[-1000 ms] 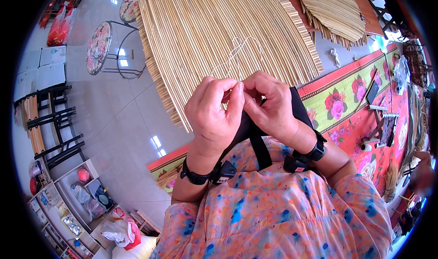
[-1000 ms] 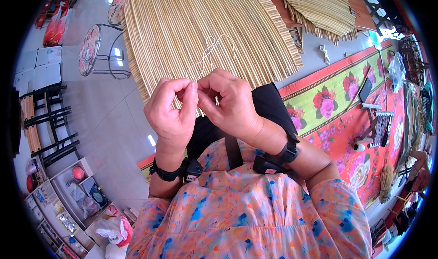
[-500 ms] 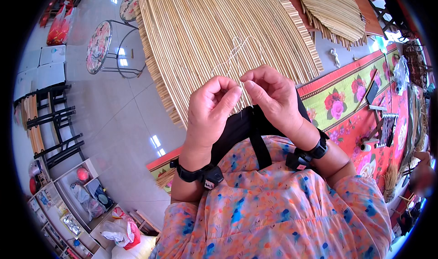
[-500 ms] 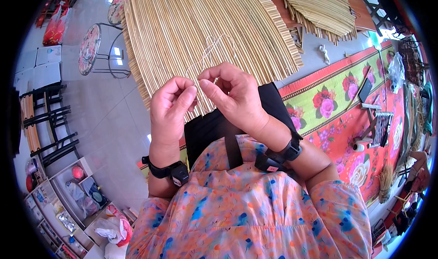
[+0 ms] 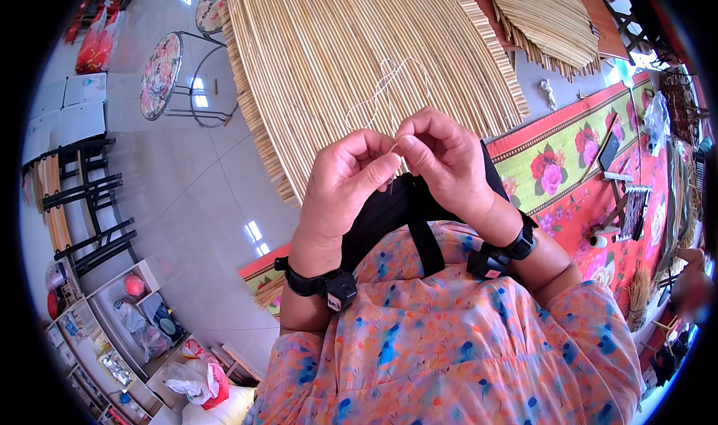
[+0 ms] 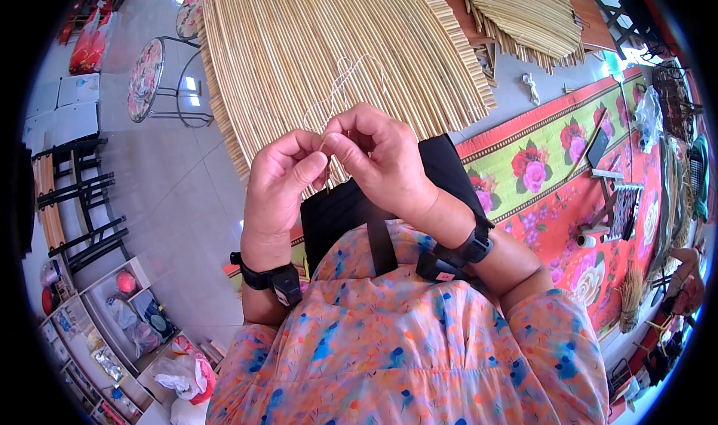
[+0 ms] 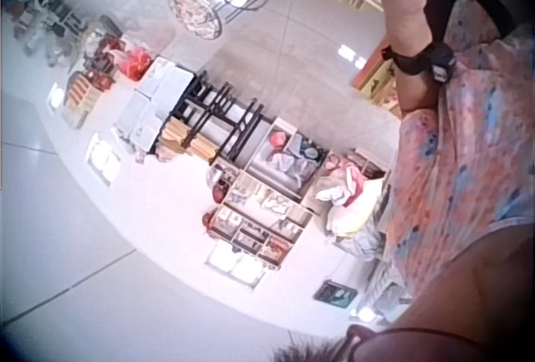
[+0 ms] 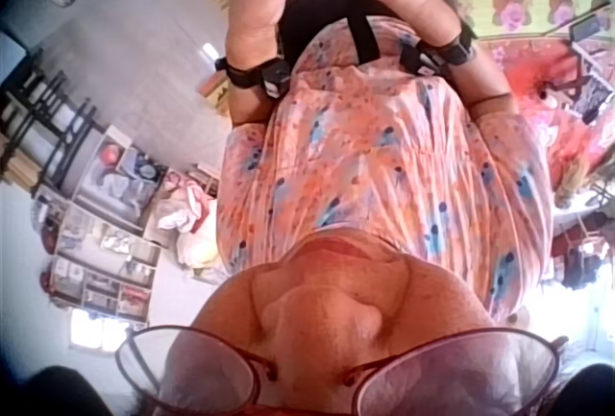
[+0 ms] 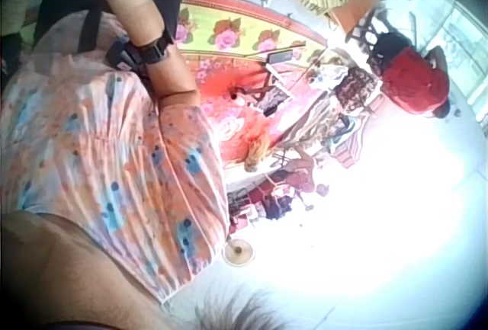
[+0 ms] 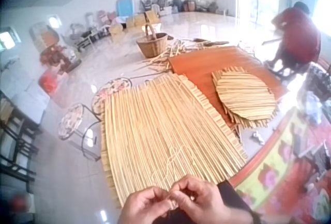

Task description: The person weaves together thin wooden sticks using thread, occasionally using scissors to trim the edges of the woven mat.

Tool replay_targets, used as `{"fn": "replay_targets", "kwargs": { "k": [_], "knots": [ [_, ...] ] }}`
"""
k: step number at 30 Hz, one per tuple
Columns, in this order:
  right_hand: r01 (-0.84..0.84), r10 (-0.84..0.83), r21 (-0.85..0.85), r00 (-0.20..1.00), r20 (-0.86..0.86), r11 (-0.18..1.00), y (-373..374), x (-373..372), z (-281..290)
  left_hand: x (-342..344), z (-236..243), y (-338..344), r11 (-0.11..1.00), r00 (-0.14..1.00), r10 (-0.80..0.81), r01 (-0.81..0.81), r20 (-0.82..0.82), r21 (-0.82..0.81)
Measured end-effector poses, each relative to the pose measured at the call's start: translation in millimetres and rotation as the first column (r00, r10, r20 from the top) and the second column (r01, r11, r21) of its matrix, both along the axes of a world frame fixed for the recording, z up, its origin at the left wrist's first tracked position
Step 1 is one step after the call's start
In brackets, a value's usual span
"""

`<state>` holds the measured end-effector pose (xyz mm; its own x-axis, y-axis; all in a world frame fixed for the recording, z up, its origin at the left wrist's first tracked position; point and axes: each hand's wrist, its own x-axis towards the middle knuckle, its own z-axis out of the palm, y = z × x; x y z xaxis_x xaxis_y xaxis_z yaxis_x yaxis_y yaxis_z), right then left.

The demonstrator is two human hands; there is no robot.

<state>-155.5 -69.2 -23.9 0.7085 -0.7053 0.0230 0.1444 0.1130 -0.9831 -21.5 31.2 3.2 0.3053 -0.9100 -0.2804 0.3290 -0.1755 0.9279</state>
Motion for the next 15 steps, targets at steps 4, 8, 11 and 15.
{"fn": "replay_targets", "kwargs": {
  "k": [4, 8, 11, 15],
  "knots": [
    [-0.035, 0.035, 0.09, 0.999, 0.001, 0.995, 1, 0, 0, 4, -3, 1, 0.998, 0.998, -0.059, 0.059, 0.026, 0.013],
    [-0.114, 0.089, 0.298, 0.991, 0.096, 0.948, -1, 1, -4, 4, -5, 1, 0.997, 0.995, -0.07, 0.069, 0.071, 0.016],
    [-0.136, 0.084, 0.429, 0.987, 0.139, 0.893, -3, 1, -8, 4, -6, 2, 0.997, 0.995, -0.068, 0.066, 0.077, 0.025],
    [-0.114, 0.083, 0.438, 0.992, 0.091, 0.892, -8, 0, -11, 5, -8, 2, 0.997, 0.996, -0.062, 0.059, 0.069, 0.042]
  ]
}}
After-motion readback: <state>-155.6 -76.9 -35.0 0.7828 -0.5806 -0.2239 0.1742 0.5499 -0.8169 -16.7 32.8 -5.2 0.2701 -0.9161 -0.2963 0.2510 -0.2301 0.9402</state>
